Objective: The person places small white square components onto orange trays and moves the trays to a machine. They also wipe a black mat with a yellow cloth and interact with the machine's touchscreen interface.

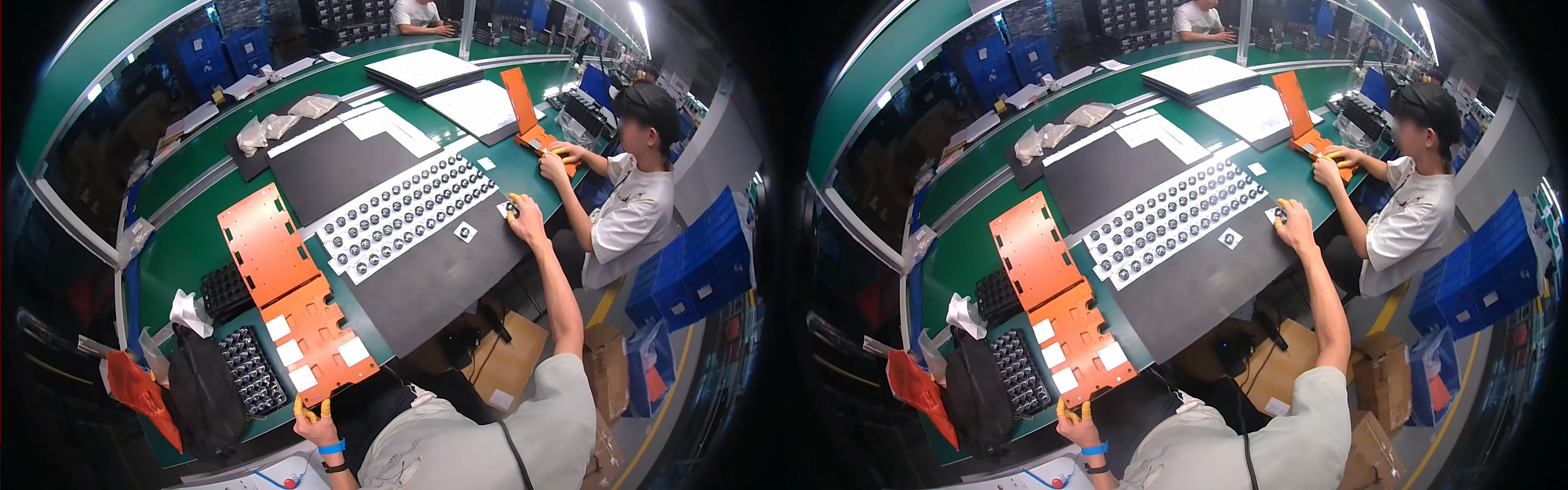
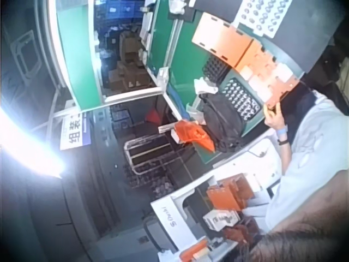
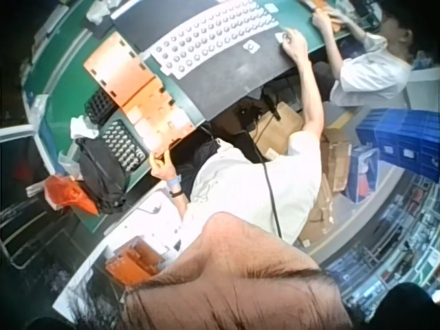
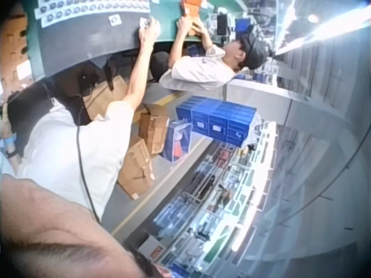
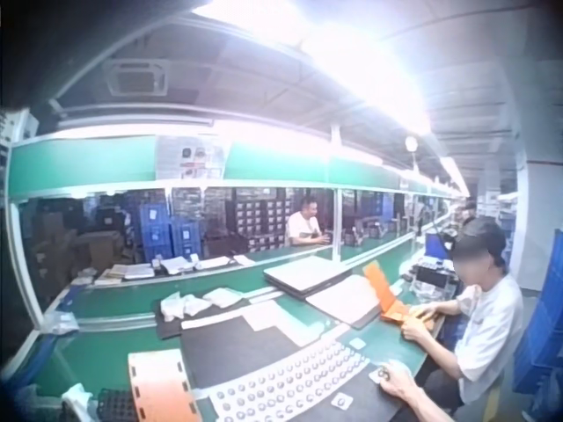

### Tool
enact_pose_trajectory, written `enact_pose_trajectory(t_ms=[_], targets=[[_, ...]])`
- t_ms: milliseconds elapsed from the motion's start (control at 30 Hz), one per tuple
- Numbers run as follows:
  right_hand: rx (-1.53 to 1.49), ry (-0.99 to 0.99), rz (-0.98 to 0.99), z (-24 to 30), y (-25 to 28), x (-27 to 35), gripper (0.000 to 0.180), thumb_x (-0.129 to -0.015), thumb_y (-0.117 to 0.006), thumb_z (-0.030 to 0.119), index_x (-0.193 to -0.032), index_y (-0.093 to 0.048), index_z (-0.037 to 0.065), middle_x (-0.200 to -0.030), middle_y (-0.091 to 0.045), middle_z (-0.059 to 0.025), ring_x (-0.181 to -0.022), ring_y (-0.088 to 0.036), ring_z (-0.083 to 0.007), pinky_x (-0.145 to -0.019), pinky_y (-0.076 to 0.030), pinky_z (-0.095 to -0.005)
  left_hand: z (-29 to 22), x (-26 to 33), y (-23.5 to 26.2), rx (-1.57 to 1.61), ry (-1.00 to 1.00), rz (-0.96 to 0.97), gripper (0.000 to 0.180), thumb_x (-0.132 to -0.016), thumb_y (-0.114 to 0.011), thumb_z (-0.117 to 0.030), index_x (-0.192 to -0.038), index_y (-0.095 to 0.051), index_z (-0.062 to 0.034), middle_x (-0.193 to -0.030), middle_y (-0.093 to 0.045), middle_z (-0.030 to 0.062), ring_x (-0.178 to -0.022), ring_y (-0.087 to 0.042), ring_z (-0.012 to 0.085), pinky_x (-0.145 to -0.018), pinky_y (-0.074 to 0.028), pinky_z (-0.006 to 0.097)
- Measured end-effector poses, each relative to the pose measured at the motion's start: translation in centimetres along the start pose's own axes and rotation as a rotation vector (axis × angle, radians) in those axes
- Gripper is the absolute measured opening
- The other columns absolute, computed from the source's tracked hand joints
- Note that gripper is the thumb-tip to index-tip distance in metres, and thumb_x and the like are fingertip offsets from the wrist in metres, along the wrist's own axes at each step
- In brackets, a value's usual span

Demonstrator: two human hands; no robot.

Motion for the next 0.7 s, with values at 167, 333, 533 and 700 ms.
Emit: enact_pose_trajectory(t_ms=[167,333,533,700], targets=[[-0.064,-0.157,-0.080,-1.1,-2.0,0.6,0.031,-0.081,-0.067,0.012,-0.110,-0.064,0.003,-0.107,-0.060,-0.0140,-0.105,-0.056,-0.0324,-0.091,-0.046,-0.0411,0.0,0.1,-0.4,0.016,0.041,-0.028,0.067,-0.069,-0.089,-0.036,-0.113,-0.062,0.0071,-0.068,-0.049,-0.0019,-0.055,-0.030,0.0093,-0.047,-0.025,0.026],[-0.120,-0.256,-0.100,-1.6,-3.7,-0.9,0.028,-0.083,-0.065,0.011,-0.111,-0.067,0.007,-0.108,-0.061,-0.0136,-0.106,-0.056,-0.0316,-0.092,-0.046,-0.0410,-0.2,0.0,-0.4,0.026,0.038,-0.029,0.067,-0.070,-0.088,-0.037,-0.113,-0.062,0.0070,-0.069,-0.051,-0.0015,-0.055,-0.031,0.0087,-0.047,-0.026,0.025],[-0.120,-0.294,-0.099,-1.7,-4.5,-1.9,0.029,-0.084,-0.065,0.011,-0.112,-0.068,0.007,-0.107,-0.061,-0.0135,-0.106,-0.056,-0.0312,-0.092,-0.046,-0.0410,0.3,0.1,-0.3,0.014,0.024,-0.027,0.066,-0.070,-0.088,-0.037,-0.113,-0.062,0.0073,-0.070,-0.054,-0.0009,-0.055,-0.033,0.0077,-0.046,-0.026,0.024],[-0.107,-0.301,-0.103,-1.5,-4.5,-2.2,0.029,-0.084,-0.066,0.012,-0.112,-0.069,0.008,-0.106,-0.062,-0.0130,-0.105,-0.057,-0.0308,-0.092,-0.046,-0.0410,0.1,0.1,-0.5,0.018,0.023,-0.046,0.069,-0.070,-0.088,-0.039,-0.113,-0.063,0.0078,-0.066,-0.048,-0.0020,-0.053,-0.030,0.0084,-0.045,-0.024,0.025]])
Point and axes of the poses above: each hand's wrist, its own x-axis away from the middle knuckle, its own y-axis out of the back of the hand, z = x × y, the point moved 2 cm from there along -x, towards the middle knuckle
